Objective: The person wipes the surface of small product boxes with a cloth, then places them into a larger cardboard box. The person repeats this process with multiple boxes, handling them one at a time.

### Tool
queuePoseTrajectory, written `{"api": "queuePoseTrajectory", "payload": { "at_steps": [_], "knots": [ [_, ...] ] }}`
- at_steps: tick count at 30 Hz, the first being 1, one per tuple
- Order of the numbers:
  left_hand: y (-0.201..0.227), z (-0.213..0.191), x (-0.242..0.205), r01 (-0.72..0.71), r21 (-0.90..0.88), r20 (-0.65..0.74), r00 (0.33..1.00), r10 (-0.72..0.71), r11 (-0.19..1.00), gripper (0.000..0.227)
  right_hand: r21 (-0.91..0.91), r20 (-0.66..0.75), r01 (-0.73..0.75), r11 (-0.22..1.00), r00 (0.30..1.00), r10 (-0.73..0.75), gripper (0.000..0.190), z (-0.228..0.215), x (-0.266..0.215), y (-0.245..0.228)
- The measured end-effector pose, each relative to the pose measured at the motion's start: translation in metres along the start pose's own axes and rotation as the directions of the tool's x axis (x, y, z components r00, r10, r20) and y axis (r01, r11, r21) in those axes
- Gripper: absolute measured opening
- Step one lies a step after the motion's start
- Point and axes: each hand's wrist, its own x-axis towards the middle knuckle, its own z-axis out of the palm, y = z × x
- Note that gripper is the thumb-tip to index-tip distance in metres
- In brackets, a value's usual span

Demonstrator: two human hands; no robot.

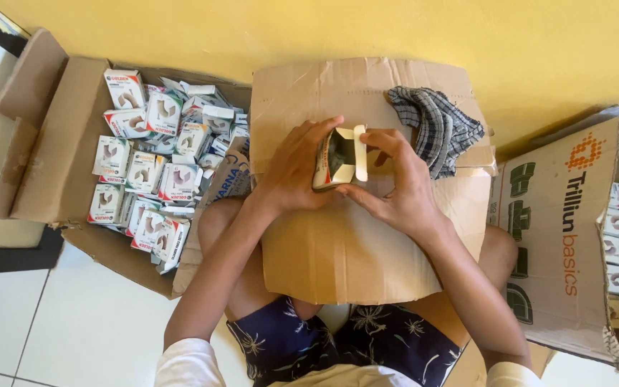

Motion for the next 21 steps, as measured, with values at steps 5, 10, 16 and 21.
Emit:
{"api": "queuePoseTrajectory", "payload": {
  "at_steps": [5,10,16,21],
  "knots": [
    [-0.023,0.016,-0.013,-0.007,-0.071,-0.096,0.995,0.0,0.997,0.096,-0.105,0.049,0.075,0.992,0.996,-0.07,0.055,0.003,0.011,-0.014],
    [-0.011,0.007,-0.002,0.04,-0.112,-0.054,0.997,-0.046,0.993,0.075,-0.173,0.072,0.164,0.971,0.986,-0.153,0.044,0.008,0.014,-0.014],
    [-0.004,0.005,-0.001,0.066,-0.099,-0.066,0.995,-0.072,0.993,0.074,-0.127,0.075,0.197,0.972,0.979,-0.189,0.042,0.009,0.014,-0.013],
    [-0.011,0.007,-0.013,0.251,-0.201,-0.029,0.964,-0.262,0.947,0.093,-0.168,0.069,0.202,0.965,0.979,-0.193,0.036,0.011,0.009,-0.01]
  ]
}}
